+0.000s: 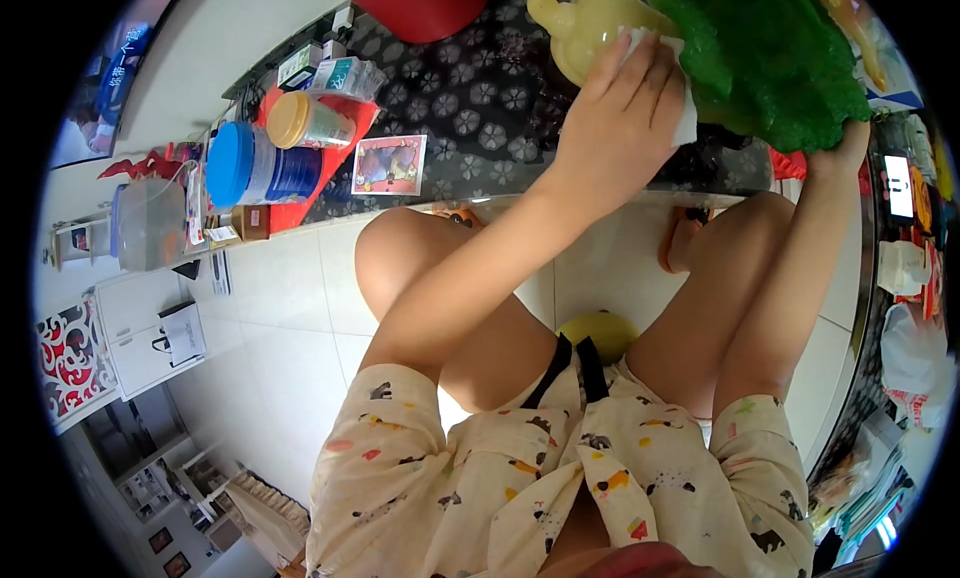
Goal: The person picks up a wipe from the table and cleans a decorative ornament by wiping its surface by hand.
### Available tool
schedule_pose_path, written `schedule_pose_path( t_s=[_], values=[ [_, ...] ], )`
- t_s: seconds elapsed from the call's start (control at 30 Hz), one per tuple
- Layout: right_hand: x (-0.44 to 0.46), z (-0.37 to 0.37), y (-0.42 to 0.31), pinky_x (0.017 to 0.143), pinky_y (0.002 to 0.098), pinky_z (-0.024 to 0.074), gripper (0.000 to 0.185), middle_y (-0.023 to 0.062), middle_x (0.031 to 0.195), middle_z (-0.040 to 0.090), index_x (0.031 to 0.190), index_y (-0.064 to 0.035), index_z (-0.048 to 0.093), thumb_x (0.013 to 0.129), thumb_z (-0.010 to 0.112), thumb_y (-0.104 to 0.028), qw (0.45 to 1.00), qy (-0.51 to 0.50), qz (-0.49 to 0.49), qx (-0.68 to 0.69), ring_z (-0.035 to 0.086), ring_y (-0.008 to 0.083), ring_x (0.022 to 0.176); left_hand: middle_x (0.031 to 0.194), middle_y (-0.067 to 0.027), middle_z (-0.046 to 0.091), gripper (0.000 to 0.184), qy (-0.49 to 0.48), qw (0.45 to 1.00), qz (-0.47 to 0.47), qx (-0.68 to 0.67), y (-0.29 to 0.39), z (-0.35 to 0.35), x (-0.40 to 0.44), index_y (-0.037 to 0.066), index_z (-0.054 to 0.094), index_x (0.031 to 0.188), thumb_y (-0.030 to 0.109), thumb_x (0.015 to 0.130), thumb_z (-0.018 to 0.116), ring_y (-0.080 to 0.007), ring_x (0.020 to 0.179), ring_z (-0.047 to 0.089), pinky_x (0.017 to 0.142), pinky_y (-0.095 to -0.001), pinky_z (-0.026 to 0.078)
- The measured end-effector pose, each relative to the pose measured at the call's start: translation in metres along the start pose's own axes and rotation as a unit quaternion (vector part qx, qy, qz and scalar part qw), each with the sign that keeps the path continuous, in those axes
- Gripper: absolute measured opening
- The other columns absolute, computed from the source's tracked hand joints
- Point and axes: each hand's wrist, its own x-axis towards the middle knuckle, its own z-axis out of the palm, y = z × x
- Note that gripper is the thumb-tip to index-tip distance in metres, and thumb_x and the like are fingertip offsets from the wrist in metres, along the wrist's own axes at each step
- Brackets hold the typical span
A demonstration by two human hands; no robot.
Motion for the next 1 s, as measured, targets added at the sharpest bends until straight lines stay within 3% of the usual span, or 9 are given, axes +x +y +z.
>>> schedule_pose_path(
  t_s=[0.2,0.33,0.57,0.67,0.7,0.77,0.83,0.93,1.0],
  values=[
    [-0.011,0.012,0.000,0.103,0.0506,0.0403,0.042,0.0195,0.133,0.049,0.132,0.0009,0.045,0.097,0.040,-0.022,0.998,0.025,-0.017,-0.048,0.049,0.0344,0.121,0.113,-0.0107,0.062,0.054,-0.037,0.997,-0.007,-0.074,0.006,-0.014,-0.007,0.004,0.059,0.112,0.013,0.062,0.077,-0.0250,0.119,0.054,0.109,-0.0461,0.033],
    [0.001,-0.002,-0.001,0.095,0.0483,0.0472,0.037,0.0194,0.123,0.057,0.123,0.0016,0.054,0.094,0.044,-0.019,0.998,-0.016,-0.019,-0.050,0.056,0.0341,0.111,0.102,-0.0100,0.066,0.042,-0.032,0.981,-0.051,-0.185,0.000,-0.030,-0.009,0.003,0.062,0.108,0.007,0.067,0.071,-0.0256,0.106,0.061,0.105,-0.0455,0.036],
    [0.010,-0.006,-0.003,0.098,0.0497,0.0444,0.039,0.0197,0.126,0.055,0.125,0.0012,0.052,0.094,0.043,-0.020,0.994,-0.079,-0.023,-0.070,0.054,0.0344,0.114,0.097,-0.0134,0.068,0.030,0.204,0.945,-0.172,-0.188,-0.021,-0.029,-0.002,-0.003,0.062,0.103,0.004,0.073,0.063,-0.0282,0.087,0.064,0.099,-0.0470,0.041],
    [0.016,-0.013,-0.006,0.098,0.0499,0.0437,0.039,0.0197,0.126,0.054,0.125,0.0010,0.052,0.094,0.043,-0.021,0.990,-0.138,0.006,-0.024,0.053,0.0344,0.114,0.090,-0.0111,0.067,0.032,0.199,0.958,-0.157,-0.134,-0.030,-0.017,0.002,0.002,0.062,0.099,0.011,0.068,0.069,-0.0265,0.093,0.063,0.101,-0.0493,0.034],
    [0.018,-0.015,-0.007,0.099,0.0500,0.0434,0.039,0.0196,0.127,0.054,0.125,0.0010,0.052,0.095,0.042,-0.021,0.986,-0.164,0.021,0.002,0.053,0.0343,0.115,0.114,-0.0197,0.060,0.047,0.093,0.980,-0.157,-0.085,-0.021,-0.045,0.014,-0.004,0.053,0.120,0.011,0.076,0.063,-0.0342,0.113,0.054,0.094,-0.0418,0.044],
    [0.020,-0.020,-0.009,0.099,0.0501,0.0429,0.039,0.0196,0.127,0.054,0.125,0.0009,0.052,0.095,0.042,-0.022,0.973,-0.215,0.062,0.055,0.052,0.0343,0.115,0.115,-0.0182,0.061,0.044,0.149,0.980,-0.100,-0.081,-0.021,-0.012,0.009,-0.005,0.052,0.121,0.011,0.081,0.060,-0.0315,0.112,0.056,0.094,-0.0401,0.046],
    [0.020,-0.021,-0.009,0.099,0.0502,0.0424,0.039,0.0196,0.127,0.053,0.125,0.0008,0.052,0.095,0.042,-0.022,0.959,-0.251,0.096,0.093,0.052,0.0343,0.115,0.093,-0.0082,0.067,0.029,0.231,0.971,-0.056,0.002,-0.022,0.013,0.014,0.004,0.062,0.096,0.013,0.069,0.069,-0.0223,0.101,0.063,0.103,-0.0521,0.030],
    [0.018,-0.020,-0.009,0.100,0.0504,0.0417,0.040,0.0196,0.128,0.053,0.126,0.0007,0.051,0.095,0.042,-0.023,0.943,-0.281,0.131,0.121,0.051,0.0343,0.116,0.098,-0.0057,0.067,0.028,0.237,0.968,-0.070,0.028,-0.015,0.021,0.019,0.005,0.062,0.093,0.016,0.069,0.069,-0.0190,0.107,0.061,0.103,-0.0533,0.030],
    [0.017,-0.020,-0.009,0.100,0.0506,0.0412,0.040,0.0195,0.129,0.052,0.126,0.0006,0.051,0.095,0.041,-0.023,0.936,-0.293,0.143,0.131,0.051,0.0343,0.117,0.114,-0.0072,0.064,0.041,0.125,0.979,-0.116,-0.112,-0.005,0.014,0.011,0.002,0.056,0.113,0.010,0.075,0.069,-0.0234,0.117,0.055,0.107,-0.0511,0.027]
  ],
)
